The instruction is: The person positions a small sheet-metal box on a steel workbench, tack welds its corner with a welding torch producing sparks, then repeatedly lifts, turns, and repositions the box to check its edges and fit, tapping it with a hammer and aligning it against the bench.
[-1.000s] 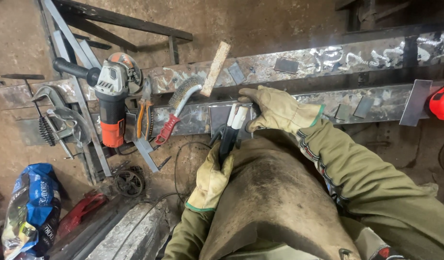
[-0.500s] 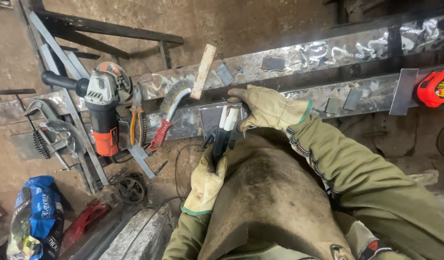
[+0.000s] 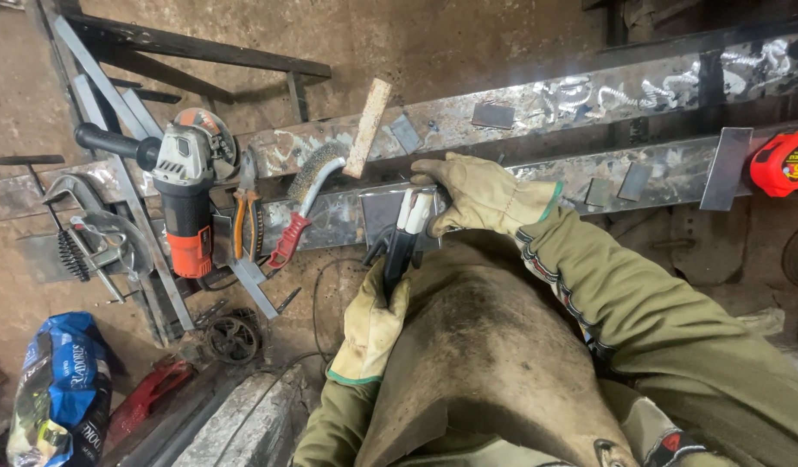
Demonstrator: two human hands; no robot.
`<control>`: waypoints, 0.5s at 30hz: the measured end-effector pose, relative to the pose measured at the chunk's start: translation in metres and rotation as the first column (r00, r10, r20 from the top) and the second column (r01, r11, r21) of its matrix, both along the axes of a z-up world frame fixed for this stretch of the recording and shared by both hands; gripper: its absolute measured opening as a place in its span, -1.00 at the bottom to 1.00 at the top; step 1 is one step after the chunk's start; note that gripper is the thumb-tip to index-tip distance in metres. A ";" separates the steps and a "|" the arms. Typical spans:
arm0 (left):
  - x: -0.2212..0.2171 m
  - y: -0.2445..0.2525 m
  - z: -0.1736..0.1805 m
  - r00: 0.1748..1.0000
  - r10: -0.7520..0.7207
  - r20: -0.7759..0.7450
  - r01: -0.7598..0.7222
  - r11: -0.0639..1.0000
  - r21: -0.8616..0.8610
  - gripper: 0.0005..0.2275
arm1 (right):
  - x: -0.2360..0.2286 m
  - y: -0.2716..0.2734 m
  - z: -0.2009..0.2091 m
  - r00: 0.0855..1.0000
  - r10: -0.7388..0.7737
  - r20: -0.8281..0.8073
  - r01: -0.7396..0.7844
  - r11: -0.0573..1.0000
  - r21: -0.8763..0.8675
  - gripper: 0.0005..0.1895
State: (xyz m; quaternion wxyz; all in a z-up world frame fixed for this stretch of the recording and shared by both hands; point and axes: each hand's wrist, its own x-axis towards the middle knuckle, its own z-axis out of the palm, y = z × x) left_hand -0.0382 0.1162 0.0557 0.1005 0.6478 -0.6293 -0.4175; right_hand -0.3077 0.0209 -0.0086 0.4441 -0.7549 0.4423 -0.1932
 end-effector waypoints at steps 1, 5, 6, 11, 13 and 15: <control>0.000 0.000 0.000 1.000 -0.008 0.004 0.008 1.000 -0.011 -0.52 | 0.002 0.001 -0.002 1.000 -0.011 0.014 0.011 1.000 0.023 0.26; -0.001 -0.001 0.000 1.000 0.009 0.002 -0.009 0.999 0.035 -0.53 | 0.000 0.001 -0.001 0.999 -0.011 0.032 0.011 1.000 0.000 0.26; -0.001 -0.001 0.001 1.000 0.011 0.004 -0.011 0.999 0.039 -0.53 | -0.001 0.001 0.001 0.999 -0.009 0.033 0.009 1.000 0.003 0.26; -0.004 -0.007 0.008 0.999 -0.040 0.009 0.040 0.999 0.013 -0.55 | -0.001 -0.001 0.006 0.999 -0.027 0.043 0.032 0.990 -0.140 0.16; -0.006 -0.010 0.013 0.999 -0.032 0.007 0.031 0.995 0.099 -0.60 | -0.006 -0.001 0.003 0.999 -0.027 0.044 0.033 0.989 -0.143 0.14; -0.006 -0.011 0.011 1.000 -0.022 0.003 0.021 0.983 0.180 -0.64 | -0.001 0.000 0.001 0.999 -0.026 0.045 0.033 0.987 -0.157 0.10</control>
